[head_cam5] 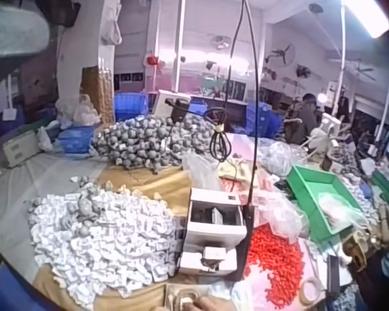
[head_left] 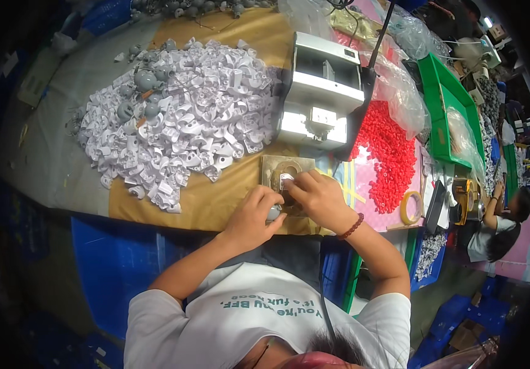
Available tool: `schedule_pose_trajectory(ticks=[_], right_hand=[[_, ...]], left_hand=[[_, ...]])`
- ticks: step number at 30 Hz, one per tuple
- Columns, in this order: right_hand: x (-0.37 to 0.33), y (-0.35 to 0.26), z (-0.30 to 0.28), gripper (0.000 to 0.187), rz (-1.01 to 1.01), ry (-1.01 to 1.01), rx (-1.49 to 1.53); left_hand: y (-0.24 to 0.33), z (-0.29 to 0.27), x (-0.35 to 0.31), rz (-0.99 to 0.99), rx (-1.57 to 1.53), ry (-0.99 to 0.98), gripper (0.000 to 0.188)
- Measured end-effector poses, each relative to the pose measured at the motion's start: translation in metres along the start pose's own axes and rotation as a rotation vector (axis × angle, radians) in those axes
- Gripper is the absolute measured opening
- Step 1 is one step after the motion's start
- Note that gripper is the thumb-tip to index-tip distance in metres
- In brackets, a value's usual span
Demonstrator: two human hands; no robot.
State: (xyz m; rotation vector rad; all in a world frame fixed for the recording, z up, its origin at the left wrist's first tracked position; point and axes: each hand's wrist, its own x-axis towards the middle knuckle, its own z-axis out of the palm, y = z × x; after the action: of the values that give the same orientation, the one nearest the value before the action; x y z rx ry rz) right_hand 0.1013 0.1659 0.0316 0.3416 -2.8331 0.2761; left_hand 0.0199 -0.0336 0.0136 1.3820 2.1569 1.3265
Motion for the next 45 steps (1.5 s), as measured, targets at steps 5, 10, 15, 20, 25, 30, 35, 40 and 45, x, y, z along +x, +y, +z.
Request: schedule_pose_trajectory(ticks=[5,10,15,20,25,30,35,40,45], right_hand=[[0.004,0.000,-0.009,0.026,-0.094,-0.087,-0.030],[0.007,0.000,-0.011,0.018,-0.069,-0.151,0.005],[0.007,-0.009,-0.010,0.013,0.006,-0.170,0.011],[0.002,-0.022,-0.002,0.010,0.068,-0.171,-0.044],[-0.010,-0.005,-0.003,0.025,0.065,-0.005,0.125],[-0.046,0.035,-0.030,0.037,0.483,0.158,0.609],[-0.062,0.026,-0.006,0.040,0.409,0.031,0.474],[-0.059,0.026,0.018,0.033,0.539,0.280,0.407],[-0.043,0.028,-0.004,0.012,1.071,0.214,1.637]], left_hand=[[-0.004,0.000,-0.001,-0.020,0.009,-0.026,0.032],[-0.004,-0.006,0.001,-0.107,0.043,-0.037,0.025],[-0.002,-0.010,0.006,-0.043,0.181,-0.028,0.020],[0.001,-0.003,0.006,-0.006,0.312,0.063,0.030],[-0.002,0.018,0.011,0.154,0.600,0.093,0.048],[-0.012,0.023,0.015,0.204,0.628,0.068,0.047],[-0.017,0.022,0.023,0.236,0.562,0.051,0.039],[-0.018,0.017,0.025,0.236,0.505,0.035,0.039],[-0.019,0.015,0.023,0.229,0.503,0.021,0.040]])
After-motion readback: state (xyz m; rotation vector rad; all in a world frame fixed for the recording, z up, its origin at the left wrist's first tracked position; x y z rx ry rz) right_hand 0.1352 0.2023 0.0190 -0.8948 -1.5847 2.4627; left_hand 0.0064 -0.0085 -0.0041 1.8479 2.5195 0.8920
